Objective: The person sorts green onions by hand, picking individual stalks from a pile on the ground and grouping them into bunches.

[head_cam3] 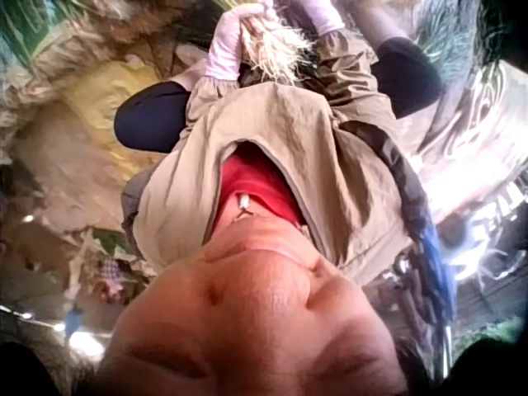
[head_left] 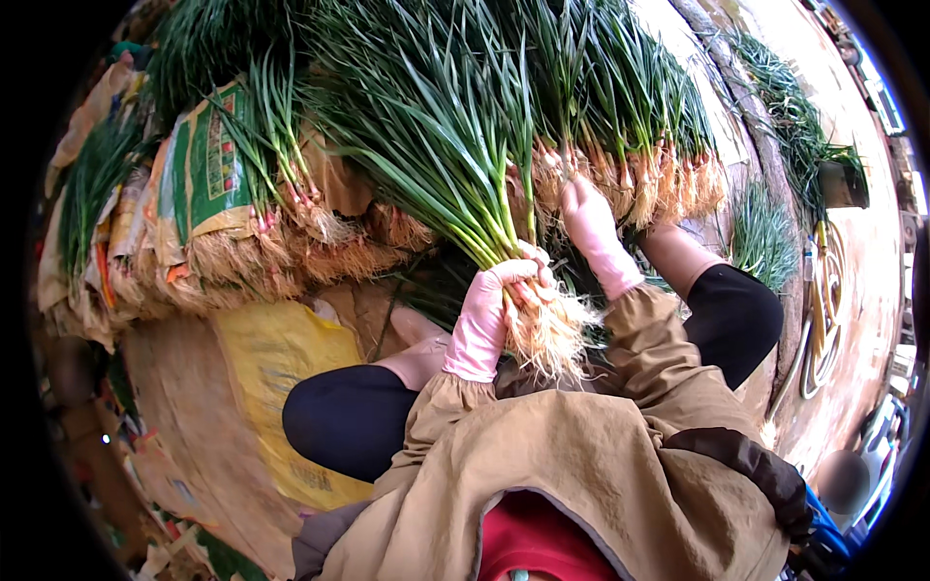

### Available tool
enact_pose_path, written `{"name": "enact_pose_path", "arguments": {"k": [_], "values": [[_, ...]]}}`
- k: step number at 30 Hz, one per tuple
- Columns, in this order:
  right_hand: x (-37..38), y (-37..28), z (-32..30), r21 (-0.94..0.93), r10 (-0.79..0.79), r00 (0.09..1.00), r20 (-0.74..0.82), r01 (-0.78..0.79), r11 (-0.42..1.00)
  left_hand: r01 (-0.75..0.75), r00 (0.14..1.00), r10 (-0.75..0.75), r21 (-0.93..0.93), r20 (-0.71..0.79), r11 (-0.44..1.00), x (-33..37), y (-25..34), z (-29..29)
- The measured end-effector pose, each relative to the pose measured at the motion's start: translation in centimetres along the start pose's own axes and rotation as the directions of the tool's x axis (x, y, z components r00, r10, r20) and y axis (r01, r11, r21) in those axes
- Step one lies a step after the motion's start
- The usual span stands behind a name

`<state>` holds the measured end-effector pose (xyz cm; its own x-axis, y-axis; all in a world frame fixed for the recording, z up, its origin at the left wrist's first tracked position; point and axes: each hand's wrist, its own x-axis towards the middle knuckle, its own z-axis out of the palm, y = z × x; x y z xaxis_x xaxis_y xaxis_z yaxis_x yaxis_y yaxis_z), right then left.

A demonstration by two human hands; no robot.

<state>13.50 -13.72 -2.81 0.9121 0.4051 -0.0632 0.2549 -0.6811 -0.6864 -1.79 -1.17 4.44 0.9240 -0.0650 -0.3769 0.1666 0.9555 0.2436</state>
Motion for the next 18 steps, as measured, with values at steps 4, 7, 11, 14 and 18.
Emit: {"name": "enact_pose_path", "arguments": {"k": [4, 7, 11, 14, 18], "values": [[-1.8, 4.6, -0.2, -0.413, 0.121, 0.559, 0.82, 0.432, 0.802, 0.069, 0.995, -0.059, -0.121, 0.086, 0.99, 0.1, 0.3, -1.0], [-1.7, -2.2, -3.1, 0.538, -0.127, 0.835, 0.535, -0.222, 0.813, 0.084, 0.992, -0.07, -0.125, 0.108, 0.989, -0.1, 0.3, -1.9], [-0.2, -6.4, -3.3, 0.783, -0.142, 0.77, 0.621, -0.604, 0.149, 0.183, 0.983, -0.183, -0.104, 0.011, 0.978, -0.2, 0.5, -1.3], [-0.2, -5.9, -3.0, 0.645, 0.027, 0.906, 0.423, -0.323, 0.693, 0.117, 0.991, -0.116, 0.009, -0.073, 0.993, -0.7, 0.9, 0.9], [-2.2, -7.7, -1.0, 0.381, -0.149, 0.984, 0.094, 0.103, 0.919, 0.211, 0.976, -0.202, 0.126, -0.077, 0.969, 0.4, 0.3, -2.5]]}}
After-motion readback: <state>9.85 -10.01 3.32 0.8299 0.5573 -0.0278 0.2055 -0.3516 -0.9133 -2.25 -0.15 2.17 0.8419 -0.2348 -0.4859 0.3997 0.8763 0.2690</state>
